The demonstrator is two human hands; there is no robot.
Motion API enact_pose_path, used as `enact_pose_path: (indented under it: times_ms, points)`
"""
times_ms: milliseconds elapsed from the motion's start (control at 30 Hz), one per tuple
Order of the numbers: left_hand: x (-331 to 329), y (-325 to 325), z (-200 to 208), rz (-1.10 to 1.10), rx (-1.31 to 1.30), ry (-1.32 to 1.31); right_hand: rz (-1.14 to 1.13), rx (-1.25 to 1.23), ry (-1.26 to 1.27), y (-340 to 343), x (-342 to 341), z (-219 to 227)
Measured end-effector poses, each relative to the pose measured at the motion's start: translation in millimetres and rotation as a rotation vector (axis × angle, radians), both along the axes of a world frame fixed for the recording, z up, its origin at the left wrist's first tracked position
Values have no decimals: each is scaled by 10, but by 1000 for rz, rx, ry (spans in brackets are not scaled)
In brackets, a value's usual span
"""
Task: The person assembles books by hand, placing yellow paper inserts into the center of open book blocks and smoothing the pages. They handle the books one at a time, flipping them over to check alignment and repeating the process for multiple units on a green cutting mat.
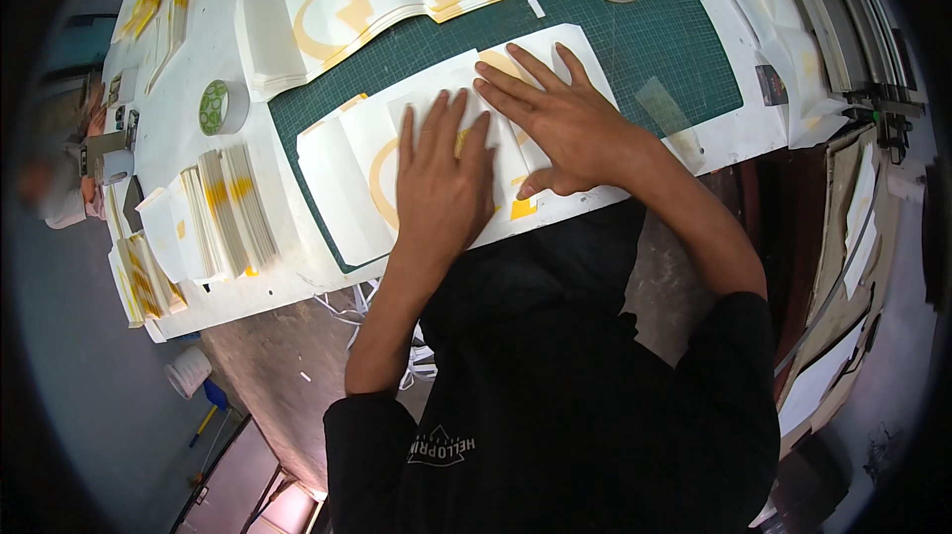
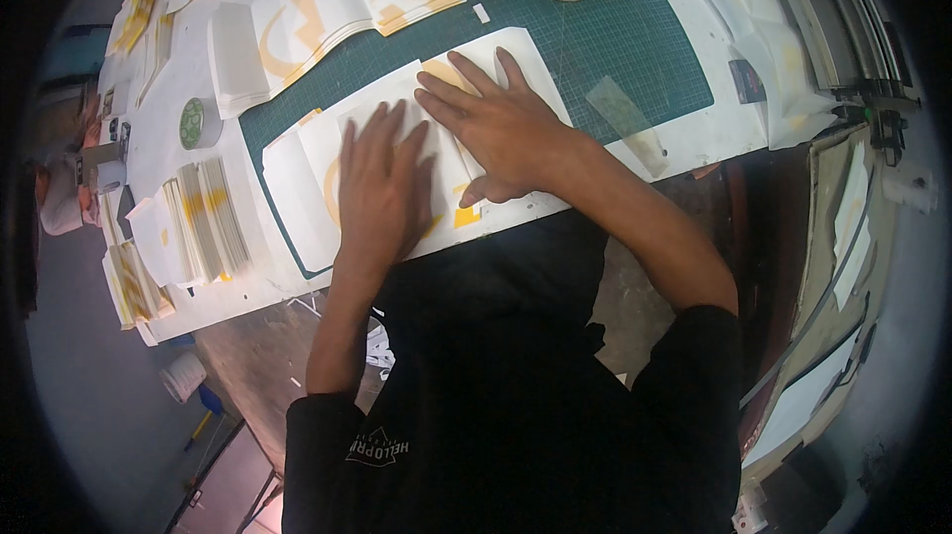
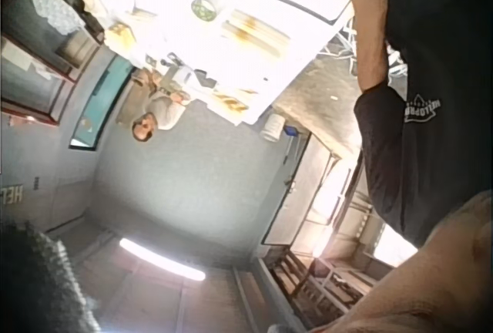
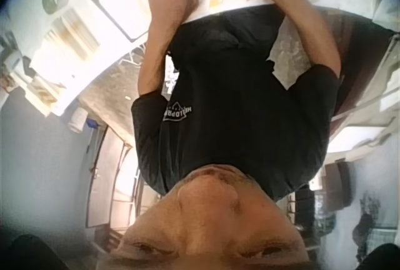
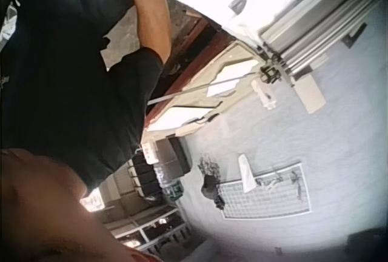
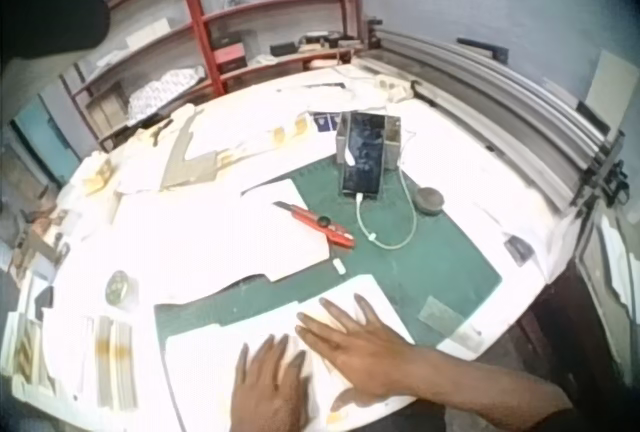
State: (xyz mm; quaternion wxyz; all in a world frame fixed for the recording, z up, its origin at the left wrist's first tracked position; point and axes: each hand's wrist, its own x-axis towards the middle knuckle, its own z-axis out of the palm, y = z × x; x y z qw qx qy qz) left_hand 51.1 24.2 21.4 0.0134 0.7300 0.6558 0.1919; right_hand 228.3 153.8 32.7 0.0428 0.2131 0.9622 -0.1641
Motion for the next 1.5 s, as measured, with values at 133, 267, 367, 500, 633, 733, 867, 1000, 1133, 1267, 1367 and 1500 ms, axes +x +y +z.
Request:
enact_pose_path:
  times_ms: [133,267,367,500,633,733,867,1000,1133,1267,1367,1500]
  points:
    - [38,27,-59,-79,-116,-1,7,8,35,10,3,-46]
    - [3,-33,-162,-103,-204,42,-13,-25,49,20,22,-59]
    - [-21,-44,-144,-111,-230,72,-20,-32,24,25,17,-31]
    - [-65,-68,-178,-122,-248,64,-14,-40,84,38,32,-71]
    - [-80,-92,-156,-108,-247,57,-11,-54,95,50,44,-78]
    - [-89,-86,-132,-107,-246,56,-3,-62,78,66,56,-86]
    - [-103,2,-71,-74,-276,89,-1,-61,66,66,39,-72]
    - [-121,82,-150,-78,-218,77,6,-43,48,64,37,-89]
    - [-149,71,-231,-93,-161,59,19,-28,68,66,58,-132]
    - [-162,59,-228,-102,-160,66,10,-55,129,73,72,-159]
    - [-161,66,-203,-97,-167,55,1,-55,148,91,76,-167]
    - [-180,101,-177,-110,-177,118,-30,-88,208,150,105,-149]
